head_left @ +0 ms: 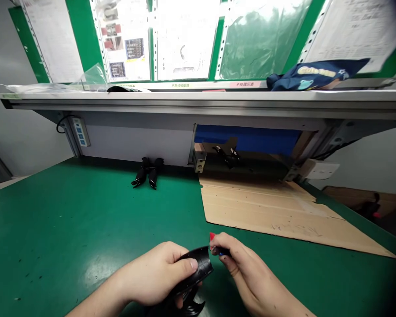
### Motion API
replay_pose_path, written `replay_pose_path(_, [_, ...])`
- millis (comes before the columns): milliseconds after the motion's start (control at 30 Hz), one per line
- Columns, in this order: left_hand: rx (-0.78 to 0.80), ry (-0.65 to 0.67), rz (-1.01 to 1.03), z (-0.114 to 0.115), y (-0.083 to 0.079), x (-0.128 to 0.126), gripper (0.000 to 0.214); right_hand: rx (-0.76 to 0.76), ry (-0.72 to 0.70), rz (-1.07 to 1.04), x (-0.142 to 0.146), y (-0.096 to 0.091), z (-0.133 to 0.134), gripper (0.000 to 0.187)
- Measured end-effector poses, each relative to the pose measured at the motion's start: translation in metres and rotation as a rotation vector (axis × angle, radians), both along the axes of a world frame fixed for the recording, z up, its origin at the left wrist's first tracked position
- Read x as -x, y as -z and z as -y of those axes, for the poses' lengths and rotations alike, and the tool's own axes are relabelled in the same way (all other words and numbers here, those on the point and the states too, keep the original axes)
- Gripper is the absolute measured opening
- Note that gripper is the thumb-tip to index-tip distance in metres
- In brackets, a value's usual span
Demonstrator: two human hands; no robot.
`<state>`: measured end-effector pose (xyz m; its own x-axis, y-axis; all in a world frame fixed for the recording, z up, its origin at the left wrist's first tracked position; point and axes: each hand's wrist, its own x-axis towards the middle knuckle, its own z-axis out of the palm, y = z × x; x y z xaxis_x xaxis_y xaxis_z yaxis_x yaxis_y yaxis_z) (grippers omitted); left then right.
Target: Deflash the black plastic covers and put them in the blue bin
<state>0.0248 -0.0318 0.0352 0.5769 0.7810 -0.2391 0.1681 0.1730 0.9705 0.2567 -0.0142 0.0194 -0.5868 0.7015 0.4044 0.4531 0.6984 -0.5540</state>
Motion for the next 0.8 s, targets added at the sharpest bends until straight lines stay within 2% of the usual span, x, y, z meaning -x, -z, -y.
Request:
replay_pose_path(133, [0.037, 0.065, 0.003, 0.002, 0.000, 0.002, 0.045, -0.283, 0.039, 0.169, -0.001, 0.001, -0.001, 0.032])
replay_pose_path(233, [0.064, 0.103, 0.005, 0.003, -0.002, 0.003, 0.044, -0.390, 0.089, 0.267, 0.002, -0.001, -0.001, 0.043])
replay_pose_path(400, [0.076, 0.132, -0.009, 0.005, -0.006, 0.004, 0.039, -0.469, 0.115, 0.366, 0.010, -0.004, 0.000, 0.060])
replay_pose_path(600, [0.048, 0.112, -0.106, 0.007, -0.012, 0.005, 0.039, -0.494, 0.108, 0.381, 0.014, -0.002, 0.002, 0.055])
replay_pose_path(800, [0.011, 0.080, -0.216, 0.010, -0.005, 0.007, 0.041, -0.451, 0.093, 0.397, 0.015, 0.005, 0.003, 0.057])
